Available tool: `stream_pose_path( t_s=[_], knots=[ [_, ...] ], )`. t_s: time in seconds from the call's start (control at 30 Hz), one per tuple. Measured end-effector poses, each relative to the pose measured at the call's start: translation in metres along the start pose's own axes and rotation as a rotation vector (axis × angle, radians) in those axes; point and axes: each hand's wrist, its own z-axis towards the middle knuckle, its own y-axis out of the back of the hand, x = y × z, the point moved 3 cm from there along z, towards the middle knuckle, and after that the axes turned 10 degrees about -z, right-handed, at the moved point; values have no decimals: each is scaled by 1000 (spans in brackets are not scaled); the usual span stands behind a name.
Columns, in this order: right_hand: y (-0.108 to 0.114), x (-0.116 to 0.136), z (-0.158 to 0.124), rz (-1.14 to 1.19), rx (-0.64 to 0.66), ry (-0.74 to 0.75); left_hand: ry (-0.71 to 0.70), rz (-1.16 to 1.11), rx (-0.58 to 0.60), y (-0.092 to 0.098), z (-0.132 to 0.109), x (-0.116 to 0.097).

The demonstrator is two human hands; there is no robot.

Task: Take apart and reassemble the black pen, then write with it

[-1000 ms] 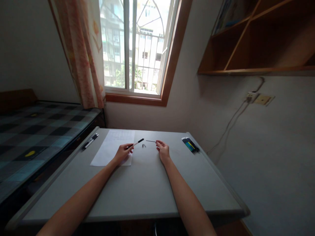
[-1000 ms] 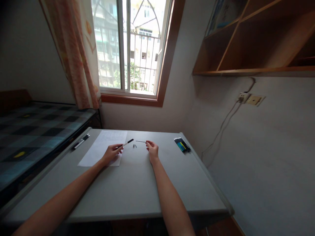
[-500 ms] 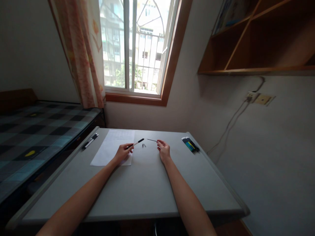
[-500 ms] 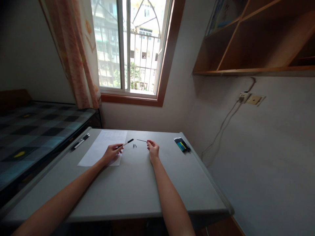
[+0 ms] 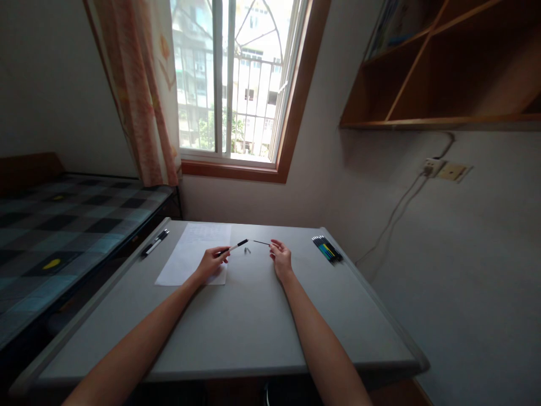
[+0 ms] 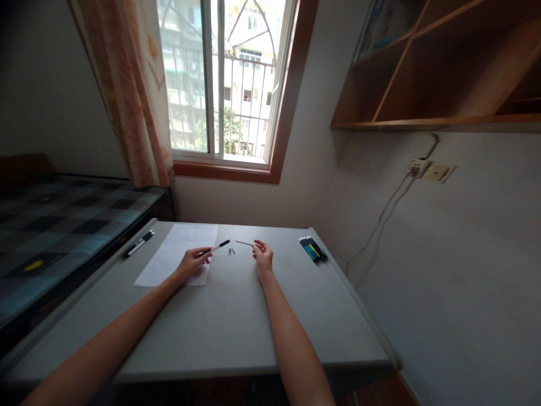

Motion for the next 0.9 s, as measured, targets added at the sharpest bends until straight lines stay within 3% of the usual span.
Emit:
stream_pose_path(
  t_s=[0.43, 0.77, 0.9],
  knots=[
    [1, -1, -1, -27, -15, -33, 17, 8, 28, -3, -3, -5],
    [5, 6, 1, 5, -79, 64, -108, 133, 54, -5, -3, -11],
    [-1, 7, -3, -15, -19, 99, -118, 155, 78, -6, -4, -12]
  ],
)
